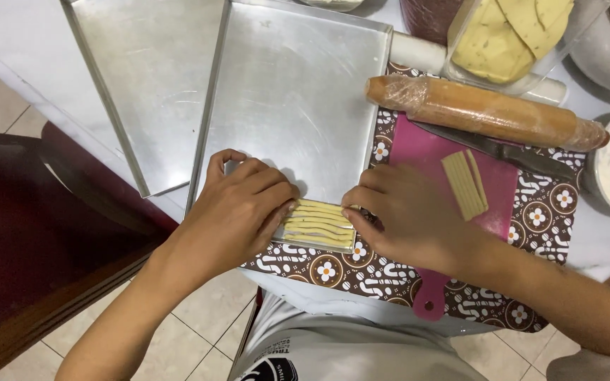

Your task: Arranging thin strips of dough from a cutting board onto a metal baking tray in a neat, parallel fashion.

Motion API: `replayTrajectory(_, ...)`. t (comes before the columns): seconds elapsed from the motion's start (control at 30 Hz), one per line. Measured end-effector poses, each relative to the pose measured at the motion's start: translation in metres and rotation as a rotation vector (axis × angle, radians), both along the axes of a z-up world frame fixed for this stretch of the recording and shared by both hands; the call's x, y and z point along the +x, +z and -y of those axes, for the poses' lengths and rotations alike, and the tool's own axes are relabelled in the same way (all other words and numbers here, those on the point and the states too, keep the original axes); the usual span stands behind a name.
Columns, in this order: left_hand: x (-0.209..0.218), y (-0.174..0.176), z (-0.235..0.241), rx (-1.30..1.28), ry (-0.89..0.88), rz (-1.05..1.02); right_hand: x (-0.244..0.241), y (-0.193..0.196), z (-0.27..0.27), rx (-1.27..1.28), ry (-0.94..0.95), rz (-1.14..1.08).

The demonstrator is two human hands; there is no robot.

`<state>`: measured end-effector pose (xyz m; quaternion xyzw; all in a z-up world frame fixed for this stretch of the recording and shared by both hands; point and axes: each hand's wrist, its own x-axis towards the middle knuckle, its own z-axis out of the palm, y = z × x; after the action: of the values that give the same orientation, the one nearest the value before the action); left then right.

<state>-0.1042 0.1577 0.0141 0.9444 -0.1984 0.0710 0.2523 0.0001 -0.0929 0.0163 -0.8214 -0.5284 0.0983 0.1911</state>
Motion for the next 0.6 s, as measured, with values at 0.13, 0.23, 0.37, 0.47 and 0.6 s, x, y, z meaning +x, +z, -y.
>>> replayTrajectory(0.13,-0.002,-0.002,-0.001,-0.018,0.008,0.014,-0.001,-0.001,0.001,-0.038,0.012,0.026)
replayTrajectory(0.23,-0.002,-0.004,-0.001,0.033,0.023,0.023,-0.003,0.002,-0.001,-0.104,0.014,0.045)
replayTrajectory(0.37,-0.001,-0.006,-0.001,0.053,0.028,0.05,-0.005,0.005,-0.002,-0.153,0.0,0.029)
replayTrajectory(0.47,-0.001,-0.004,0.0,0.026,0.015,0.037,-0.008,0.007,-0.004,-0.193,-0.021,0.043)
replayTrajectory(0.6,-0.001,-0.001,0.001,-0.005,0.002,0.003,-0.01,0.015,0.0,-0.157,-0.012,0.068)
